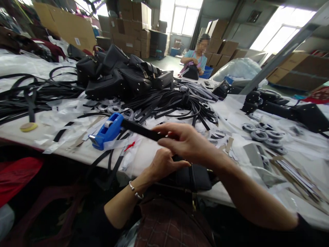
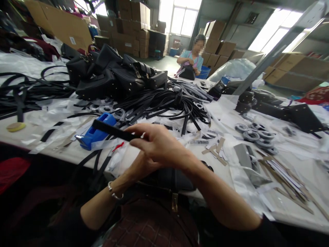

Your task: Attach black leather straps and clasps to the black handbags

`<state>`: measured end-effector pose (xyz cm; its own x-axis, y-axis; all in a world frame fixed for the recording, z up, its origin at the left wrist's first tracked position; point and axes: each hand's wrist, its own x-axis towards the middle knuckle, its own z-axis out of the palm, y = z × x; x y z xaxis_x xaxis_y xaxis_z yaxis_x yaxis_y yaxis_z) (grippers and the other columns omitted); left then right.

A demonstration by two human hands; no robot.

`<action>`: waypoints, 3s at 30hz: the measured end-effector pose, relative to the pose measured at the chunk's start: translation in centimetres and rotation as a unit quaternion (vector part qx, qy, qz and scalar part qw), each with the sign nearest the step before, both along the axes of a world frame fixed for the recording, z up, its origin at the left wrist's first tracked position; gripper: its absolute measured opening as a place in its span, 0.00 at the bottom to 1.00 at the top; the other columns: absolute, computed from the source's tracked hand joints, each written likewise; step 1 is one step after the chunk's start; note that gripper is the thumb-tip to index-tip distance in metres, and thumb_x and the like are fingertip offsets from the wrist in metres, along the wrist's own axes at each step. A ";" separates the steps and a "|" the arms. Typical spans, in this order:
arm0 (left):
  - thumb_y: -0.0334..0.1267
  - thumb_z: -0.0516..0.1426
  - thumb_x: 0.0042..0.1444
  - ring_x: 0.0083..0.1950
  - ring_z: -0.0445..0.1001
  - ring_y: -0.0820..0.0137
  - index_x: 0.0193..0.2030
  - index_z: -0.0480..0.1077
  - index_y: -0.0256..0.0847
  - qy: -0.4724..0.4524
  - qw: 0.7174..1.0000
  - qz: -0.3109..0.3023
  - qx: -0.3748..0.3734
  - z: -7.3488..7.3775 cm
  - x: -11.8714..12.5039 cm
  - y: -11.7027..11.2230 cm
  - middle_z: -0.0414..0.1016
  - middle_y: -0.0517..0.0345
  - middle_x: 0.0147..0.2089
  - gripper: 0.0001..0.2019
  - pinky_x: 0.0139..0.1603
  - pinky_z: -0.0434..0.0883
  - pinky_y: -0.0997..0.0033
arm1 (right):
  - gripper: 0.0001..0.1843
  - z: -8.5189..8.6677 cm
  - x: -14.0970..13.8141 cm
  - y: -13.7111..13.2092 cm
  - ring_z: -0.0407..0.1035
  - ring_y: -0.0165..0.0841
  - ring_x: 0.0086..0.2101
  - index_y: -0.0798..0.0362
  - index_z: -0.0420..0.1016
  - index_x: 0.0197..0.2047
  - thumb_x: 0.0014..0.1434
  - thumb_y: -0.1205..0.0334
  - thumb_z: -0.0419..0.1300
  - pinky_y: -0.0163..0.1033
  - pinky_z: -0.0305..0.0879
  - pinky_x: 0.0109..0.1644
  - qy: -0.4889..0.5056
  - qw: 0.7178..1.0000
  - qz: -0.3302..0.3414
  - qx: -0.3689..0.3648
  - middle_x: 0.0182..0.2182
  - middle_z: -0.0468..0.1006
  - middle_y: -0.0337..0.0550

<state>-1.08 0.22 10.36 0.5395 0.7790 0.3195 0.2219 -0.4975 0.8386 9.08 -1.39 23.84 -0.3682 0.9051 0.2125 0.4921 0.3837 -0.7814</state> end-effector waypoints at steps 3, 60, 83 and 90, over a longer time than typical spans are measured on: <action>0.44 0.67 0.50 0.42 0.77 0.65 0.41 0.77 0.41 -0.059 0.996 -0.060 -0.022 1.0 -0.9 0.1 0.80 0.58 0.39 0.14 0.47 0.72 0.69 | 0.14 2.1 5.0 -1.2 0.69 0.29 0.28 0.52 0.79 0.45 0.57 0.58 0.63 0.33 0.64 0.29 0.023 0.990 -0.111 -0.083 0.30 0.77 0.38; 0.41 0.64 0.54 0.46 0.75 0.65 0.48 0.73 0.44 0.073 0.986 -0.140 0.055 1.7 -3.7 1.1 0.80 0.57 0.45 0.14 0.53 0.67 0.64 | 0.07 -4.8 6.9 -4.9 0.62 0.28 0.25 0.51 0.72 0.34 0.53 0.58 0.64 0.32 0.54 0.28 -0.215 0.967 -0.112 -0.080 0.24 0.71 0.33; 0.37 0.63 0.55 0.48 0.74 0.64 0.39 0.72 0.43 -0.014 0.996 -0.072 -0.045 2.3 -3.3 -0.2 0.77 0.58 0.42 0.06 0.57 0.66 0.62 | 0.10 -5.0 6.1 -4.7 0.70 0.32 0.30 0.51 0.71 0.44 0.59 0.60 0.62 0.35 0.59 0.34 -0.265 0.963 -0.046 -0.018 0.33 0.78 0.40; 0.36 0.56 0.59 0.51 0.73 0.64 0.31 0.63 0.40 -0.094 0.978 -0.018 -0.184 1.6 -6.7 1.6 0.77 0.54 0.47 0.07 0.55 0.65 0.64 | 0.11 -4.7 6.9 -4.7 0.71 0.35 0.33 0.52 0.74 0.43 0.57 0.59 0.62 0.37 0.60 0.37 -0.317 0.945 -0.079 -0.002 0.33 0.78 0.42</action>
